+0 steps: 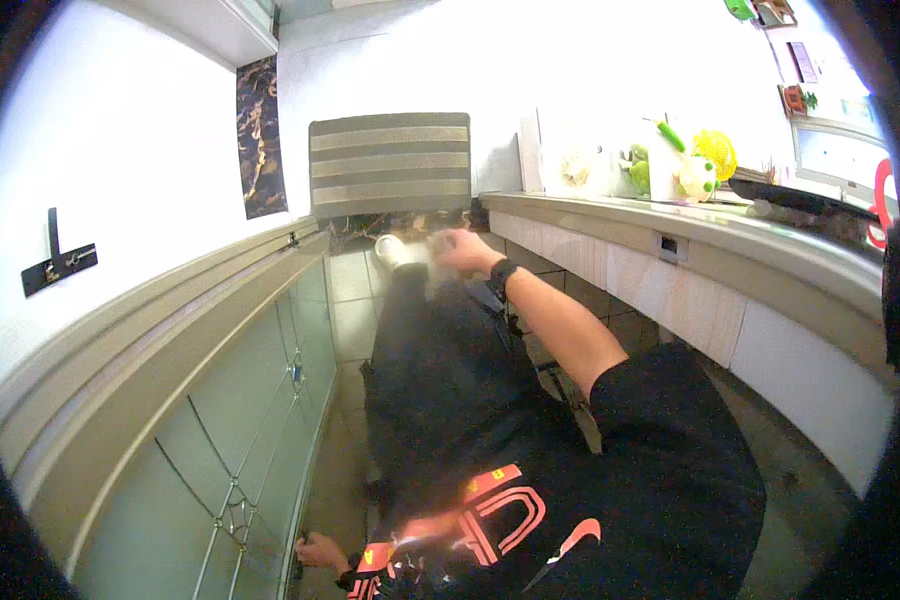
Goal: The person walks to a balcony, takes a white cloth, and places it onto a blue plastic hanger by hand before hanging it on a laundry rack alongside other drying clothes.
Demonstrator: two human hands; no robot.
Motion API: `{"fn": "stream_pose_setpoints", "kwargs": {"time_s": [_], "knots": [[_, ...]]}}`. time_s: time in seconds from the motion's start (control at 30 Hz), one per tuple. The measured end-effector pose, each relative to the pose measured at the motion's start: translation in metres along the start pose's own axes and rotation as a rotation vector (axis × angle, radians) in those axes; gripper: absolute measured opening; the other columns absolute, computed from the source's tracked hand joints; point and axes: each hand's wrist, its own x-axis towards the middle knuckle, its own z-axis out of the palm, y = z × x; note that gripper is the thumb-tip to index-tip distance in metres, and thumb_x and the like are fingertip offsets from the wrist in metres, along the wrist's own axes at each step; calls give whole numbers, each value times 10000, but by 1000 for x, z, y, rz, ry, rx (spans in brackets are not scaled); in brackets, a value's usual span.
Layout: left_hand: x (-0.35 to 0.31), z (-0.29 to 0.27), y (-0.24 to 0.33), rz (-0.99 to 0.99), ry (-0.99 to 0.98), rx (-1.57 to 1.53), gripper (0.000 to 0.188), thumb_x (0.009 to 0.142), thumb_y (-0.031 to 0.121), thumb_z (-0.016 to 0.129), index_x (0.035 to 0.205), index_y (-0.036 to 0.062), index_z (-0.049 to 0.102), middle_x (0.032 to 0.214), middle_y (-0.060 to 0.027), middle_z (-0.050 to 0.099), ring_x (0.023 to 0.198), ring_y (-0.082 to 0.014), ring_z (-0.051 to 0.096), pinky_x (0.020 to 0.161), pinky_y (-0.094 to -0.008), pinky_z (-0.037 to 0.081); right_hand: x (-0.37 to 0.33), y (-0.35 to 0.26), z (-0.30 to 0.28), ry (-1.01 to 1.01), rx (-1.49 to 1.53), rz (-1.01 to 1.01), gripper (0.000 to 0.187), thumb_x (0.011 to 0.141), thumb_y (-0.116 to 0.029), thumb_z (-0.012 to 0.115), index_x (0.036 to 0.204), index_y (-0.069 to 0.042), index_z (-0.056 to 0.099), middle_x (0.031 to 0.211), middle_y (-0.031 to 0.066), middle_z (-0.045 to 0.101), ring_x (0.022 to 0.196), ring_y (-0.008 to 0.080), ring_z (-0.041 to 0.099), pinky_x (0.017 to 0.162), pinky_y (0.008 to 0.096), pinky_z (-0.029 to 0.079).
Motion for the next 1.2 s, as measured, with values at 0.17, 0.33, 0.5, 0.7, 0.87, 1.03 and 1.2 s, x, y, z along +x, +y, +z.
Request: {"fn": "stream_pose_setpoints", "kwargs": {"time_s": [0.17, 0.33, 0.5, 0.7, 0.87, 1.03, 1.2], "knots": [[-19, 23, 47, 15, -562, 152, 322, 820, 207, 577, 1080, 25, 525, 1018, -130, 559, 950, -322, 536, 848, -455, 407, 48, -88, -48, 72, 40, -63, 498, 643, -262, 740, 1086, -59, 635, 1011, 182, 659, 939, 291, 634, 834, 369, 489], [3, 20, 161, 47, -796, -83, 312, 842, 210, 559, 1093, 30, 517, 1030, -123, 560, 965, -310, 539, 847, -445, 415, 109, -112, -90, 131, 58, -147, 468, 648, -285, 739, 1045, -60, 633, 902, 160, 676, 855, 280, 644, 774, 359, 501], [59, 28, 284, 34, -1053, -349, 302, 864, 213, 540, 1107, 34, 510, 1041, -116, 561, 979, -298, 542, 846, -435, 423, 141, -115, -161, 137, 362, 71, 522, 669, -199, 747, 1132, -7, 601, 958, 155, 667, 870, 226, 646, 791, 331, 518], [148, 18, 478, 532, -1214, -553, 292, 891, 216, 518, 1122, 39, 502, 1054, -108, 562, 997, -283, 545, 845, -423, 433, 171, -115, -222, 287, 594, 156, 490, 691, -173, 741, 1139, -30, 606, 1043, 123, 657, 918, 197, 638, 814, 319, 516], [195, -109, 810, 78, -1663, -1177, 319, 925, 197, 494, 1204, 49, 455, 1183, -135, 541, 1114, -284, 525, 909, -413, 455, 172, -153, -300, 146, 817, 20, 459, 685, -218, 768, 1092, -81, 605, 979, 111, 651, 908, 183, 615, 804, 321, 494], [138, -196, 1010, 469, -2148, -938, 583, 964, 433, 434, 1418, 129, 233, 1401, -141, 365, 1260, -326, 392, 1009, -553, 374, 134, -194, -356, 306, 888, -175, 527, 718, -274, 759, 1156, -75, 543, 1072, 122, 603, 979, 195, 567, 859, 310, 459], [67, -199, 1112, 272, -2664, -405, 648, 917, 567, 431, 1354, 94, 361, 1253, -113, 524, 1103, -305, 550, 885, -541, 490, 78, -220, -407, 342, 717, -94, 987, 783, -472, 691, 1489, -121, 98, 1386, 249, 398, 1151, 299, 523, 930, 372, 455]]}}
